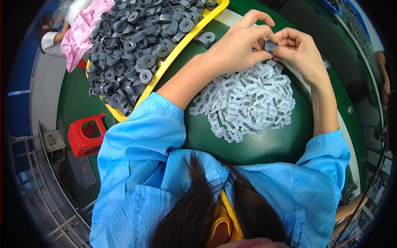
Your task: The person assembles small plastic clips and rubber seals by hand at an industrial workbench.
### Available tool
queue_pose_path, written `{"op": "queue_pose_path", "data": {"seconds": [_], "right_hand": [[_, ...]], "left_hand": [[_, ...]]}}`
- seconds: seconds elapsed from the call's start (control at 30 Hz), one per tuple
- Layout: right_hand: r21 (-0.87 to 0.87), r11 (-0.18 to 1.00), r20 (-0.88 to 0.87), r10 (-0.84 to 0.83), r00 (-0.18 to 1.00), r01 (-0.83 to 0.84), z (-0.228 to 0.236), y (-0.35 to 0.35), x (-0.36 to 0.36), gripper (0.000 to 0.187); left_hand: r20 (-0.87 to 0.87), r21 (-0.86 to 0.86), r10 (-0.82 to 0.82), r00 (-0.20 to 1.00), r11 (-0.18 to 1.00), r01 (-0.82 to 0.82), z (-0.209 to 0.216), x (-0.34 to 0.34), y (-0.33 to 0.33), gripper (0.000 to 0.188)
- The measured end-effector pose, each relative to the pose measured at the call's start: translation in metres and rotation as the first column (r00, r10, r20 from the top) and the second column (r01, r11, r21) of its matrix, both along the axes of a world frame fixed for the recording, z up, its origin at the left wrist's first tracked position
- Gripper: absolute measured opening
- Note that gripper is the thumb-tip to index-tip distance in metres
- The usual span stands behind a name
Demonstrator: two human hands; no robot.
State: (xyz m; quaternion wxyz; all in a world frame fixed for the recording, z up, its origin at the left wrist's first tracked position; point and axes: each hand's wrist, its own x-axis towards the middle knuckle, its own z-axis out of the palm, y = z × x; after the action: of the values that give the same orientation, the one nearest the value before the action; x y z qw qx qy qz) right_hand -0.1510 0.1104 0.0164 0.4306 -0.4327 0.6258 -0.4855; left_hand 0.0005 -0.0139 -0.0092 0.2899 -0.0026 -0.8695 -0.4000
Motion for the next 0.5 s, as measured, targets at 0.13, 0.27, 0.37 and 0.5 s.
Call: {"op": "queue_pose_path", "data": {"seconds": [0.13,0.27,0.37,0.5], "right_hand": [[-0.239,0.966,-0.265,-0.158,0.951,0.093,-0.006,-0.004,0.009,0.022],[-0.202,0.979,0.411,0.057,0.910,0.030,-0.019,-0.005,-0.011,0.023],[-0.128,0.974,0.374,-0.125,0.919,0.185,-0.023,-0.007,-0.022,0.024],[-0.138,0.912,-0.070,-0.399,0.914,0.387,-0.039,-0.007,-0.063,0.029]], "left_hand": [[-0.171,0.071,0.112,0.979,0.992,-0.101,-0.001,-0.004,0.004,0.029],[-0.167,-0.327,0.124,0.978,0.929,-0.174,0.022,0.003,0.020,0.035],[-0.036,-0.210,0.289,0.956,0.934,-0.291,0.035,0.004,-0.008,0.027],[-0.099,-0.608,0.686,0.721,0.532,-0.590,0.031,0.005,-0.064,0.023]]}}
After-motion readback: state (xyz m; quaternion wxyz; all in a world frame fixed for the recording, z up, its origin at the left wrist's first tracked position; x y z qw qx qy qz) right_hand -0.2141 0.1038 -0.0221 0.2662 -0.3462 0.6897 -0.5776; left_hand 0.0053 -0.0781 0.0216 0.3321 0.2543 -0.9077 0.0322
